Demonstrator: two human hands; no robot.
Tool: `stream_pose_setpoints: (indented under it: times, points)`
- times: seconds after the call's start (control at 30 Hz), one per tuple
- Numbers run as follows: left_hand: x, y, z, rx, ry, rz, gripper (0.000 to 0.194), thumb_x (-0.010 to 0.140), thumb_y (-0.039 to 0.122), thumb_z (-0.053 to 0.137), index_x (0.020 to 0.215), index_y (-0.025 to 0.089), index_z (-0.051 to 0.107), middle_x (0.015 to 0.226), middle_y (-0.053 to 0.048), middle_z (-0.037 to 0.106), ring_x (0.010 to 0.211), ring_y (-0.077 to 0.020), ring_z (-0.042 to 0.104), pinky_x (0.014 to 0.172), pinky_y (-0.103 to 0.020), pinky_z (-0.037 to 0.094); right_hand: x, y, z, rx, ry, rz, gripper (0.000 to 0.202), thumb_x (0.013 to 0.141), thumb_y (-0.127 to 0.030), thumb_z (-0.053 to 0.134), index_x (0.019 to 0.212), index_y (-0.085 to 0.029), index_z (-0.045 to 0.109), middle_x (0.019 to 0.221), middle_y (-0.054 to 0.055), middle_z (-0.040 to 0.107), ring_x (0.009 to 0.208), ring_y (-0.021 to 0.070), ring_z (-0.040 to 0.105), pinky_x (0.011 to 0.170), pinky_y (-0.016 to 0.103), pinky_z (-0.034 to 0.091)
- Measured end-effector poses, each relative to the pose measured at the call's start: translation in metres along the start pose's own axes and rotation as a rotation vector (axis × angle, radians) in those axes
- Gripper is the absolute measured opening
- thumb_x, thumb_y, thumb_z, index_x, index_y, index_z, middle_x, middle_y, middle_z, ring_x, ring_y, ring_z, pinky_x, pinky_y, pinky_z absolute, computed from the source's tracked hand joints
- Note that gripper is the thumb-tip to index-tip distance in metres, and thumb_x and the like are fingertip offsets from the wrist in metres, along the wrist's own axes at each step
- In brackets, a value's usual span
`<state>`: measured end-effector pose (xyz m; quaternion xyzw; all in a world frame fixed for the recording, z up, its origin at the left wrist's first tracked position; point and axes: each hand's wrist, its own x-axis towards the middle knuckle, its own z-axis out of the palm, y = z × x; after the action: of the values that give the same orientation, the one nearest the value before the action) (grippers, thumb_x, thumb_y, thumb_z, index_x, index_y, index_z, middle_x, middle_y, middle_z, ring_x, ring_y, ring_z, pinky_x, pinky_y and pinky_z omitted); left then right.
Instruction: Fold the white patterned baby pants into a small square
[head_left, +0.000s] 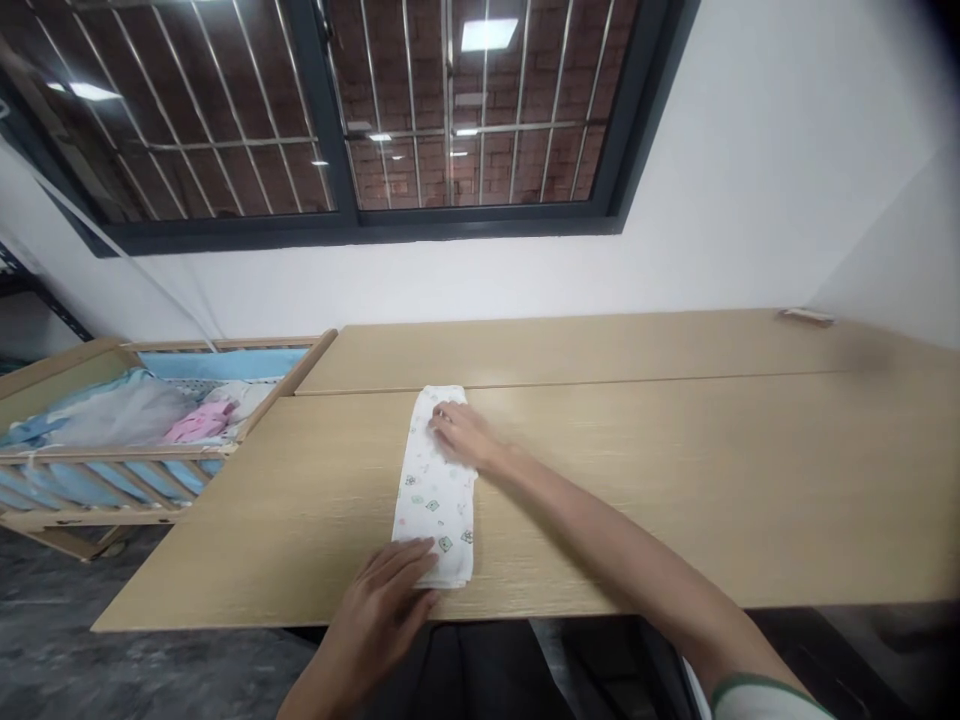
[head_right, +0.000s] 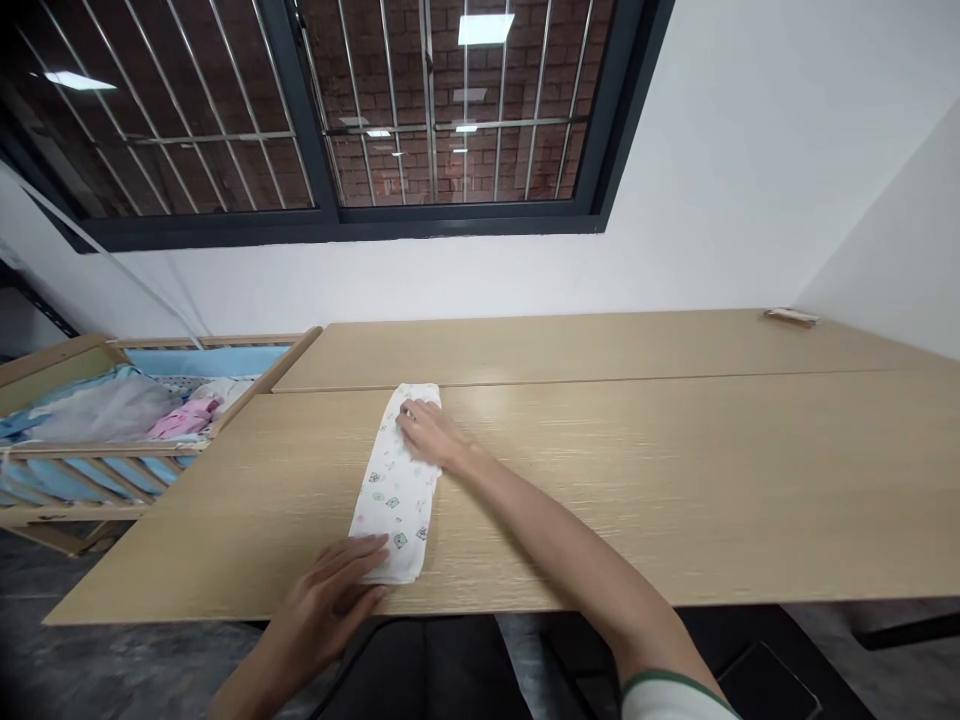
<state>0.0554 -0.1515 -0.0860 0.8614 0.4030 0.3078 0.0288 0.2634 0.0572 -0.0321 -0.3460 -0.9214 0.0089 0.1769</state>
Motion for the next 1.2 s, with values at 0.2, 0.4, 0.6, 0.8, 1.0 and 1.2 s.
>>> stream_pose_setpoints:
  times: [0.2, 0.4, 0.6, 0.8, 1.0, 1.2]
  points:
    - [-0.019, -0.008, -0.002, 0.02, -0.027, 0.063, 0.039, 0.101, 0.029, 0.058, 0.139, 0.026, 0.055, 0.137, -0.006, 0.065, 0.131, -0.0229, 0.058, 0.107, -0.04, 0.055, -0.101, -0.088, -0.044, 0.277, -0.191, -0.141, 0.032, 0.101, -0.039, 0.051, 0.119, -0.019, 0.068, 0.11, 0.01, 0.07, 0.101, 0.0222, 0.066, 0.09, 0.033, 0.051]
    - [-0.033, 0.0, -0.004, 0.034, -0.08, 0.169, 0.052, 0.101, 0.01, 0.046, 0.15, 0.027, 0.044, 0.144, -0.005, 0.06, 0.137, -0.0204, 0.052, 0.11, -0.038, 0.052, -0.176, -0.135, -0.031, 0.135, -0.129, -0.074, 0.047, 0.099, -0.034, 0.057, 0.144, -0.019, 0.054, 0.147, 0.015, 0.055, 0.138, 0.0298, 0.049, 0.118, 0.046, 0.036]
    - [-0.035, 0.012, -0.018, -0.025, -0.063, 0.212, 0.068, 0.091, -0.004, 0.038, 0.148, 0.03, 0.047, 0.133, -0.004, 0.068, 0.124, -0.0179, 0.063, 0.108, -0.035, 0.053, -0.198, -0.151, -0.018, 0.127, -0.065, -0.037, 0.051, 0.095, -0.006, 0.047, 0.142, -0.02, 0.055, 0.147, 0.015, 0.056, 0.138, 0.0303, 0.051, 0.115, 0.051, 0.04]
    - [-0.014, 0.024, -0.041, -0.34, 0.003, 0.023, 0.028, 0.101, 0.02, 0.054, 0.125, 0.03, 0.064, 0.112, -0.003, 0.073, 0.101, -0.0165, 0.072, 0.088, -0.025, 0.06, -0.187, -0.16, -0.073, 0.441, -0.12, 0.211, 0.029, 0.103, -0.029, 0.049, 0.127, -0.028, 0.065, 0.118, 0.006, 0.074, 0.111, 0.024, 0.068, 0.095, 0.037, 0.054]
    - [0.05, 0.017, -0.071, -0.322, 0.259, -0.044, 0.016, 0.098, 0.03, 0.063, 0.11, 0.026, 0.072, 0.104, -0.002, 0.074, 0.097, -0.0176, 0.07, 0.086, -0.028, 0.058, -0.151, -0.133, -0.113, 0.545, 0.019, 0.329, 0.026, 0.103, -0.043, 0.051, 0.116, -0.026, 0.066, 0.109, 0.004, 0.073, 0.096, 0.0218, 0.068, 0.084, 0.033, 0.052]
    - [0.136, -0.027, -0.06, -0.208, 0.27, -0.252, 0.027, 0.099, 0.037, 0.055, 0.11, 0.021, 0.073, 0.114, -0.005, 0.073, 0.109, -0.0211, 0.066, 0.099, -0.034, 0.052, -0.074, -0.055, -0.092, 0.469, 0.257, 0.263, 0.025, 0.101, -0.037, 0.051, 0.104, -0.018, 0.066, 0.104, 0.009, 0.069, 0.094, 0.0212, 0.063, 0.084, 0.033, 0.048]
